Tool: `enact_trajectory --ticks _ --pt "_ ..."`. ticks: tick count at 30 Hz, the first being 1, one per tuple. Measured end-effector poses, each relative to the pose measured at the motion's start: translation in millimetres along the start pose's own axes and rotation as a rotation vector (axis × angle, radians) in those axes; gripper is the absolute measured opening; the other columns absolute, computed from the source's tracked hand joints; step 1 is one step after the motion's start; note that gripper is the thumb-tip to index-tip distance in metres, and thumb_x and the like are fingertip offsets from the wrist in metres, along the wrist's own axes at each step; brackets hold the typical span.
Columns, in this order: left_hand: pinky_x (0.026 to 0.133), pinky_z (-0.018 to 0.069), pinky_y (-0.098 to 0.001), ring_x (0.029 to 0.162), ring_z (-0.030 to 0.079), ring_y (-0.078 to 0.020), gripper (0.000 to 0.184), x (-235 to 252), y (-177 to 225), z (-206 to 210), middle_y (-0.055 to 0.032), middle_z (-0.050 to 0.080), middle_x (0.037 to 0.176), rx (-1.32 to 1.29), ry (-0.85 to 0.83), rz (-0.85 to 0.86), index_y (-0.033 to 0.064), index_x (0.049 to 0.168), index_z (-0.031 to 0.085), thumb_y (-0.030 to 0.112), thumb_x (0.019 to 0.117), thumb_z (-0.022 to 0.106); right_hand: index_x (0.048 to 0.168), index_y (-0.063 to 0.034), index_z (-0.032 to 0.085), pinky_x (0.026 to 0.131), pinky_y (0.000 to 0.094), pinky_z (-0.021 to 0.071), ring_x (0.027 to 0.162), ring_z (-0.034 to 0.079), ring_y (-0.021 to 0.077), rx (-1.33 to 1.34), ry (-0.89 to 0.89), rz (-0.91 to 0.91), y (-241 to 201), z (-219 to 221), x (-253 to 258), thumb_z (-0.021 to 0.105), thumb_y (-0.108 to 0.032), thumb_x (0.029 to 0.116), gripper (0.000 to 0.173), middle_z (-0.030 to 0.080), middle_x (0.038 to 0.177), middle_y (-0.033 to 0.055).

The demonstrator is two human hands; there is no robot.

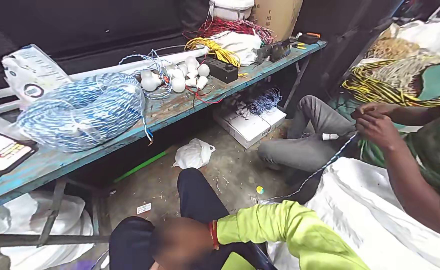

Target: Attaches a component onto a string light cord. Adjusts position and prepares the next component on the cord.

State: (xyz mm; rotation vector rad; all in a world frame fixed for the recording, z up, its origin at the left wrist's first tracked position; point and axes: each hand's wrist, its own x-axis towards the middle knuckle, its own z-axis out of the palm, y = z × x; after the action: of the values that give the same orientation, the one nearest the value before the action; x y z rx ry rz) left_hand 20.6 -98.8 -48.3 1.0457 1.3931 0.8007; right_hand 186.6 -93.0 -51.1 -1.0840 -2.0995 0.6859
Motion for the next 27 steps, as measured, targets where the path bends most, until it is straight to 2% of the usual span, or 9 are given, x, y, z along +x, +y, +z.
enact_trajectory --ticks 8,11,13,16,19,21,24,26,27 --pt "0.045 0.0484 -0.0233 0.044 0.053 -0.005 0.026 0 -2 3 0.0035 0.061 0.055 -0.128 -0.057 -0.025 0.0054 0.072 0.068 0.001 0.094 0.056 0.075 0.0038 0.075 0.083 0.0444 0.0519 0.092 0.064 0.033 0.153 0.031 0.017 6 -5 -5 0.079 -0.008 0.0794 0.013 0.067 0.09 0.0215" --pt "0.044 0.0459 -0.0232 0.043 0.05 -0.0058 0.026 3 -3 -3 0.0035 0.054 0.051 -0.156 -0.099 -0.171 0.0111 0.065 0.055 0.002 0.0894 0.05 0.081 -0.0002 0.078 0.093 0.045 0.049 0.101 0.063 0.034 0.029 -0.083 -0.065 5 -6 -1 0.076 -0.012 0.0853 0.013 0.068 0.096 0.0193" --pt "0.047 0.0477 -0.0244 0.046 0.053 -0.0073 0.024 6 -5 -7 0.0022 0.056 0.054 -0.176 -0.128 -0.202 0.0096 0.071 0.057 0.003 0.092 0.049 0.085 -0.0022 0.078 0.099 0.0456 0.0462 0.105 0.061 0.0346 -0.065 -0.153 -0.088 4 -7 3 0.073 -0.014 0.0894 0.013 0.067 0.1 0.0178" --pt "0.048 0.0508 -0.0233 0.049 0.056 -0.0055 0.017 6 -13 -8 0.0021 0.064 0.061 -0.06 -0.165 0.0 0.0005 0.089 0.069 0.003 0.0971 0.055 0.086 0.0006 0.076 0.103 0.0481 0.0448 0.108 0.061 0.0364 -0.15 -0.229 -0.016 2 -14 7 0.07 -0.013 0.093 0.016 0.066 0.103 0.0199" --pt "0.048 0.0498 -0.0236 0.05 0.056 -0.0049 0.014 3 -12 -6 -0.0014 0.068 0.067 0.084 -0.129 0.071 -0.0031 0.095 0.073 0.007 0.0969 0.063 0.093 0.0021 0.075 0.108 0.0498 0.0435 0.115 0.06 0.0377 -0.248 -0.318 0.053 -14 -19 10 0.065 -0.009 0.0968 0.015 0.066 0.11 0.0213" --pt "0.048 0.0494 -0.0242 0.051 0.056 -0.0053 0.014 2 -12 -4 -0.0013 0.067 0.067 0.076 -0.072 0.056 -0.002 0.093 0.074 0.01 0.0956 0.067 0.101 0.0036 0.074 0.103 0.0517 0.0503 0.121 0.059 0.0417 -0.3 -0.344 0.114 -33 -18 13 0.06 -0.001 0.0969 0.015 0.065 0.119 0.0245" --pt "0.047 0.0484 -0.0257 0.049 0.054 -0.006 0.02 1 -10 -2 0.0014 0.062 0.06 0.075 -0.006 -0.007 0.0022 0.081 0.071 0.011 0.0971 0.064 0.115 0.0042 0.07 0.091 0.0591 0.0543 0.128 0.053 0.0481 -0.363 -0.518 0.267 -57 -16 26 0.058 -0.002 0.0989 0.021 0.057 0.135 0.0285" --pt "0.047 0.0476 -0.025 0.047 0.054 -0.0063 0.023 0 -9 -2 0.0012 0.061 0.058 0.03 0.018 -0.053 0.003 0.078 0.071 0.01 0.0982 0.064 0.109 0.0022 0.071 0.084 0.0592 0.0553 0.122 0.055 0.0481 -0.389 -0.555 0.239 -58 -12 30 0.066 -0.006 0.0957 0.017 0.06 0.126 0.028" --pt "0.046 0.0458 -0.0242 0.046 0.052 -0.0062 0.023 1 -9 -4 0.0008 0.061 0.057 -0.018 0.016 -0.055 0.003 0.076 0.071 0.008 0.0972 0.064 0.106 0.0003 0.073 0.086 0.0568 0.0557 0.12 0.058 0.0457 -0.386 -0.535 0.192 -55 -13 32 0.066 -0.006 0.0949 0.014 0.062 0.121 0.026"
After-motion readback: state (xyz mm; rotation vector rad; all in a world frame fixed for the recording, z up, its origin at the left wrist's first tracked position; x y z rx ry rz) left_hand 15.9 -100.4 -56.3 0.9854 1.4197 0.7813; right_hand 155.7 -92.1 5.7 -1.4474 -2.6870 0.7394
